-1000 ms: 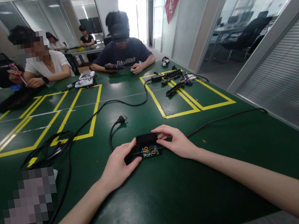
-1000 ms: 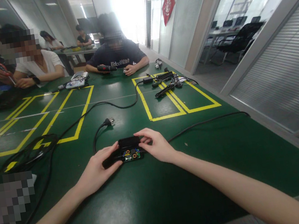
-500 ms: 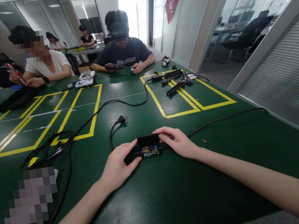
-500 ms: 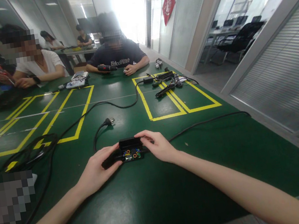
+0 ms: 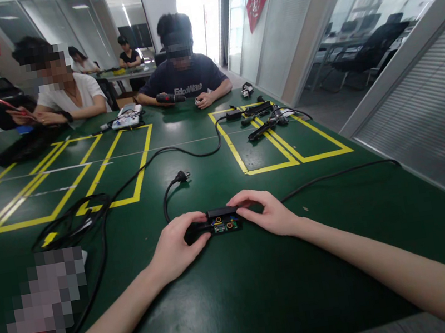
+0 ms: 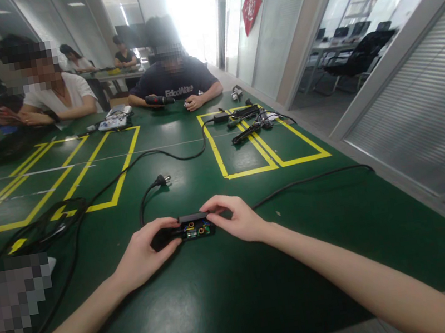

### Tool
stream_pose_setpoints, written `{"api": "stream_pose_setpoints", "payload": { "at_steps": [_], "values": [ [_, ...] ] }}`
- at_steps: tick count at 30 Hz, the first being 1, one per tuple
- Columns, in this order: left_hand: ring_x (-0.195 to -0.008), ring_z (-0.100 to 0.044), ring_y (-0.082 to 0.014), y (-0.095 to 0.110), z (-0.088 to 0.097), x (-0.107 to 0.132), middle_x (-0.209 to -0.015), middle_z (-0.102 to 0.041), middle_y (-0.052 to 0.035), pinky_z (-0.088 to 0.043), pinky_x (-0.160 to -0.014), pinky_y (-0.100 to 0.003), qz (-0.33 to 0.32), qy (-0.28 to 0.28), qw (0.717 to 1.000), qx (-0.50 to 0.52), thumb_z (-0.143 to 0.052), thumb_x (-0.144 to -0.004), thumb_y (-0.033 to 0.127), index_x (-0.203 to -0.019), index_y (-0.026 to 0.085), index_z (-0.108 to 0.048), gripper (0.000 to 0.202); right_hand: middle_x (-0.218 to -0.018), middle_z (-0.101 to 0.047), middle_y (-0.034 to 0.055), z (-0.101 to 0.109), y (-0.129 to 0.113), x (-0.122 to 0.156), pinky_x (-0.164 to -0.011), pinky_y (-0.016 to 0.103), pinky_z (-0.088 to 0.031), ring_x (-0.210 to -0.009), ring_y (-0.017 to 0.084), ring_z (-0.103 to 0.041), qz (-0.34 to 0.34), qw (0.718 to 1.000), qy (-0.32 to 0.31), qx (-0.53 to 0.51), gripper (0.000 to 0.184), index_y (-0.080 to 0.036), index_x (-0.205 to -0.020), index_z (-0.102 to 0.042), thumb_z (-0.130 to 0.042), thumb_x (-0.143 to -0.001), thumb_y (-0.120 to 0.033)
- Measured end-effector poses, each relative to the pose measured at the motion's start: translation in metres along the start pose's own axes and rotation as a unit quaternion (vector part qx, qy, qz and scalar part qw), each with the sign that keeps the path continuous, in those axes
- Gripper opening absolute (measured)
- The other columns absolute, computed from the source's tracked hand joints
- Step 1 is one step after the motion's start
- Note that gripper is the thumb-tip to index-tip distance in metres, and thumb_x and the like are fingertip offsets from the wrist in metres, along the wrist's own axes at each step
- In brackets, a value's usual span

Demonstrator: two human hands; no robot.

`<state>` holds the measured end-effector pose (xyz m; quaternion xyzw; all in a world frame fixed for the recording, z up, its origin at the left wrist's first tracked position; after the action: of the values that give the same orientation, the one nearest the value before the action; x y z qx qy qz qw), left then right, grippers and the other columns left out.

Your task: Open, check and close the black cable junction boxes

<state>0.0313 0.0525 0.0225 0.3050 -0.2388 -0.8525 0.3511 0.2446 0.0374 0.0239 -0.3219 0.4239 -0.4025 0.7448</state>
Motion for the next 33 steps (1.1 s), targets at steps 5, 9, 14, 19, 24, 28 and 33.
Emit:
{"api": "stream_pose_setpoints", "payload": {
  "at_steps": [5, 9, 14, 19, 24, 28, 33],
  "values": [
    [-0.096, -0.074, -0.0227, -0.002, -0.001, 0.001, -0.104, -0.077, -0.0033, -0.059, -0.089, -0.036, 0.001, 0.0, 1.0, -0.014, -0.071, -0.087, 0.025, -0.109, 0.022, -0.069, 0.022, -0.111, -0.072, 0.0097, -0.005, -0.012, 0.002, -0.082, 0.034, -0.061, -0.1, 0.021, -0.07, 0.077, 0.997, -0.021, 0.023, 0.018, -0.021, -0.107, -0.071, -0.065, -0.092, -0.016],
    [-0.095, -0.074, -0.0228, -0.002, 0.0, 0.001, -0.103, -0.077, -0.0037, -0.059, -0.087, -0.036, -0.003, -0.001, 1.0, -0.023, -0.071, -0.088, 0.024, -0.108, 0.022, -0.069, 0.02, -0.11, -0.071, 0.0097, -0.006, -0.014, 0.003, -0.087, 0.038, -0.06, -0.102, 0.022, -0.07, 0.101, 0.994, -0.024, 0.045, 0.019, -0.022, -0.106, -0.071, -0.066, -0.09, -0.014],
    [-0.095, -0.073, -0.0229, 0.002, 0.0, 0.0, -0.103, -0.077, -0.0037, -0.058, -0.086, -0.037, -0.015, -0.003, 0.999, -0.031, -0.073, -0.086, 0.021, -0.108, 0.023, -0.069, 0.022, -0.108, -0.071, 0.0099, -0.008, -0.016, 0.005, -0.089, 0.039, -0.059, -0.1, 0.023, -0.07, 0.121, 0.989, -0.038, 0.07, 0.023, -0.023, -0.107, -0.071, -0.065, -0.087, -0.012],
    [-0.103, -0.072, -0.0237, 0.003, -0.002, 0.001, -0.114, -0.076, -0.0056, -0.058, -0.092, -0.039, -0.018, -0.012, 0.999, -0.024, -0.074, -0.085, 0.021, -0.114, 0.023, -0.066, 0.03, -0.106, -0.07, 0.01, -0.009, -0.017, 0.006, -0.086, 0.039, -0.059, -0.098, 0.023, -0.07, 0.139, 0.986, -0.043, 0.078, 0.025, -0.023, -0.105, -0.071, -0.065, -0.085, -0.01],
    [-0.106, -0.071, -0.0253, 0.004, -0.006, -0.001, -0.116, -0.074, -0.007, -0.058, -0.095, -0.04, -0.021, -0.028, 0.999, -0.037, -0.074, -0.084, 0.021, -0.122, 0.024, -0.065, 0.038, -0.106, -0.07, 0.0096, -0.01, -0.018, 0.006, -0.086, 0.039, -0.059, -0.098, 0.023, -0.07, 0.146, 0.985, -0.045, 0.075, 0.025, -0.023, -0.105, -0.072, -0.065, -0.085, -0.01],
    [-0.105, -0.07, -0.025, 0.008, -0.008, -0.003, -0.115, -0.074, -0.0072, -0.057, -0.094, -0.04, -0.034, -0.044, 0.998, -0.039, -0.072, -0.087, 0.022, -0.126, 0.023, -0.064, 0.04, -0.106, -0.07, 0.0095, -0.011, -0.019, 0.007, -0.086, 0.038, -0.059, -0.099, 0.023, -0.071, 0.151, 0.984, -0.05, 0.08, 0.024, -0.023, -0.106, -0.071, -0.065, -0.086, -0.01],
    [-0.103, -0.069, -0.0249, 0.011, -0.009, -0.004, -0.111, -0.075, -0.007, -0.057, -0.094, -0.04, -0.045, -0.052, 0.997, -0.046, -0.069, -0.09, 0.022, -0.125, 0.023, -0.066, 0.035, -0.106, -0.07, 0.0093, -0.011, -0.021, 0.007, -0.084, 0.037, -0.059, -0.098, 0.023, -0.07, 0.149, 0.983, -0.049, 0.092, 0.026, -0.023, -0.105, -0.069, -0.065, -0.083, -0.009]
  ]
}}
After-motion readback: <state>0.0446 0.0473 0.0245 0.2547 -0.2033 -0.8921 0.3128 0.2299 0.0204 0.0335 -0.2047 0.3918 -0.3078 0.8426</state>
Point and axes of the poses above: each hand's wrist, its own x-axis away from the middle knuckle, its own z-axis out of the back of the hand, y = z × x, the point moved 7 cm from there along -x, towards the middle knuckle
